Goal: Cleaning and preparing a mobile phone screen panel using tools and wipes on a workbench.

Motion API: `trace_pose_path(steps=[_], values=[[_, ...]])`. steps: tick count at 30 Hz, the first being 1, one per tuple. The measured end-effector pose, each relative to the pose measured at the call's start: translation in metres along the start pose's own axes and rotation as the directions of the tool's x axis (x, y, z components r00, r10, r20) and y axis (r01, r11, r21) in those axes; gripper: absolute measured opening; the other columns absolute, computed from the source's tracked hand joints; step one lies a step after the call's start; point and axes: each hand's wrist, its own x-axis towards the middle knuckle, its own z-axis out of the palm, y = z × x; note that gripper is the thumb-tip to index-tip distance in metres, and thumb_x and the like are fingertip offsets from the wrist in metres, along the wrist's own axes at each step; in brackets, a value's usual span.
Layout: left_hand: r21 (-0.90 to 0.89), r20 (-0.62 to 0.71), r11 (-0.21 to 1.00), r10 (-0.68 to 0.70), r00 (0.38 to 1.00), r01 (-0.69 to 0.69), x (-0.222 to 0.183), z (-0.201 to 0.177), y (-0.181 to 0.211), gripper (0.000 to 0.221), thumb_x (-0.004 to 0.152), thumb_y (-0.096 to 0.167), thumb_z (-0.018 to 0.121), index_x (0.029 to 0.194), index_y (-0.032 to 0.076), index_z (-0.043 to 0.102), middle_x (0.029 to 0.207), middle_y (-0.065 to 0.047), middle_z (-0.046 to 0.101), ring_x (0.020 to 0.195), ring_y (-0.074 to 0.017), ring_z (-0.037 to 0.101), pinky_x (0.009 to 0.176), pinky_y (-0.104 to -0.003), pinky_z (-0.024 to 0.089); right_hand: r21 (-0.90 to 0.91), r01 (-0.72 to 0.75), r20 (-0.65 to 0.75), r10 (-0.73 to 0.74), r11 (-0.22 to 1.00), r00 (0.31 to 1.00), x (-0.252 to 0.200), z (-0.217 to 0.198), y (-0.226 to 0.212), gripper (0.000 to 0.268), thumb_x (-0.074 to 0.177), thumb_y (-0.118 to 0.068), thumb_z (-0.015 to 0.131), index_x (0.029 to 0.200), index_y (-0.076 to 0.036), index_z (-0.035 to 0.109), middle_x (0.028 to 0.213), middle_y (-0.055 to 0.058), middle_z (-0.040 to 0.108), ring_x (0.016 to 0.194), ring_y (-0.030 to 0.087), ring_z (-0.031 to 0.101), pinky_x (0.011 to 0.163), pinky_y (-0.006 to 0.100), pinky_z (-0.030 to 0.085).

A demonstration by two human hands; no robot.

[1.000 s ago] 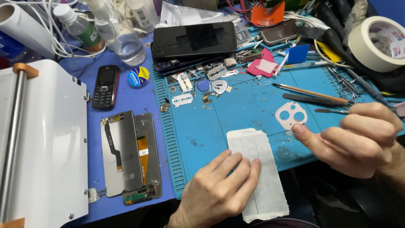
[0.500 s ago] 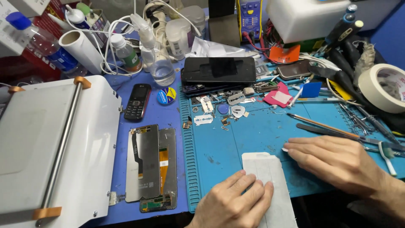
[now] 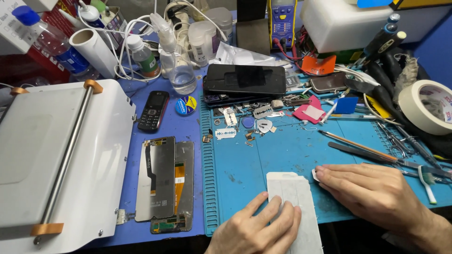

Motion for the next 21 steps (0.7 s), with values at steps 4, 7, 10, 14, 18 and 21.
trace_pose_path(steps=[4, 7, 10, 14, 18, 21], values=[[0.104, -0.064, 0.994, 0.035, 0.997, -0.029, -0.007, 0.008, 0.002, 0.011, 0.109, 0.013, 0.067, 0.119, 0.009, 0.069, 0.113, -0.007, 0.072, 0.105, -0.0200, 0.074, 0.095, -0.039, 0.064, 0.041, -0.067, 0.018, 0.066, 0.997, 0.998, -0.004, 0.001, 0.004, 0.024, 0.092, -0.015, 0.064, 0.113, -0.010, 0.073, 0.116, 0.004, 0.078, 0.103, 0.017, 0.078, 0.087, 0.033, 0.063], [0.038, -0.051, 0.999, 0.027, 0.998, -0.025, -0.009, 0.007, 0.004, 0.014, 0.111, 0.014, 0.068, 0.123, 0.007, 0.067, 0.116, -0.008, 0.072, 0.108, -0.0212, 0.073, 0.099, -0.043, 0.064, 0.050, -0.071, 0.009, 0.070, 0.996, 0.997, -0.003, 0.002, 0.004, 0.022, 0.091, -0.015, 0.066, 0.111, -0.010, 0.074, 0.114, 0.003, 0.079, 0.101, 0.016, 0.079, 0.087, 0.032, 0.063], [0.043, -0.042, 0.998, 0.040, 0.998, -0.038, -0.015, 0.013, 0.006, 0.014, 0.112, 0.017, 0.065, 0.123, 0.009, 0.069, 0.121, -0.006, 0.074, 0.111, -0.0203, 0.074, 0.099, -0.038, 0.063, 0.052, -0.073, 0.008, 0.072, 0.996, 0.997, -0.002, 0.001, 0.004, 0.022, 0.091, -0.015, 0.066, 0.110, -0.010, 0.074, 0.113, 0.002, 0.079, 0.100, 0.016, 0.079, 0.087, 0.031, 0.063], [0.106, -0.031, 0.992, 0.070, 0.997, -0.066, -0.025, 0.025, 0.008, 0.019, 0.114, 0.026, 0.064, 0.129, 0.016, 0.067, 0.134, -0.001, 0.075, 0.119, -0.0177, 0.077, 0.099, -0.033, 0.062, 0.041, -0.069, 0.003, 0.069, 0.997, 0.998, -0.001, 0.001, 0.003, 0.022, 0.089, -0.015, 0.068, 0.110, -0.010, 0.074, 0.113, 0.002, 0.079, 0.100, 0.015, 0.079, 0.087, 0.031, 0.063], [0.027, -0.009, 0.999, -0.029, 1.000, 0.030, -0.036, 0.040, 0.028, 0.028, 0.115, 0.032, 0.064, 0.139, 0.018, 0.063, 0.140, -0.004, 0.072, 0.117, -0.0267, 0.079, 0.096, -0.042, 0.065, 0.032, -0.084, -0.024, 0.085, 0.996, 0.996, 0.003, 0.001, 0.000, 0.021, 0.086, -0.014, 0.074, 0.106, -0.010, 0.075, 0.107, 0.002, 0.080, 0.095, 0.014, 0.079, 0.083, 0.030, 0.064], [0.066, 0.023, 0.995, -0.071, 0.997, 0.069, -0.033, 0.041, 0.034, 0.031, 0.116, 0.034, 0.054, 0.140, 0.016, 0.062, 0.143, -0.004, 0.070, 0.123, -0.0274, 0.075, 0.103, -0.043, 0.059, 0.032, -0.079, -0.020, 0.079, 0.996, 0.997, 0.001, 0.002, 0.001, 0.021, 0.088, -0.014, 0.071, 0.108, -0.009, 0.075, 0.110, 0.003, 0.079, 0.097, 0.015, 0.079, 0.084, 0.031, 0.063]])
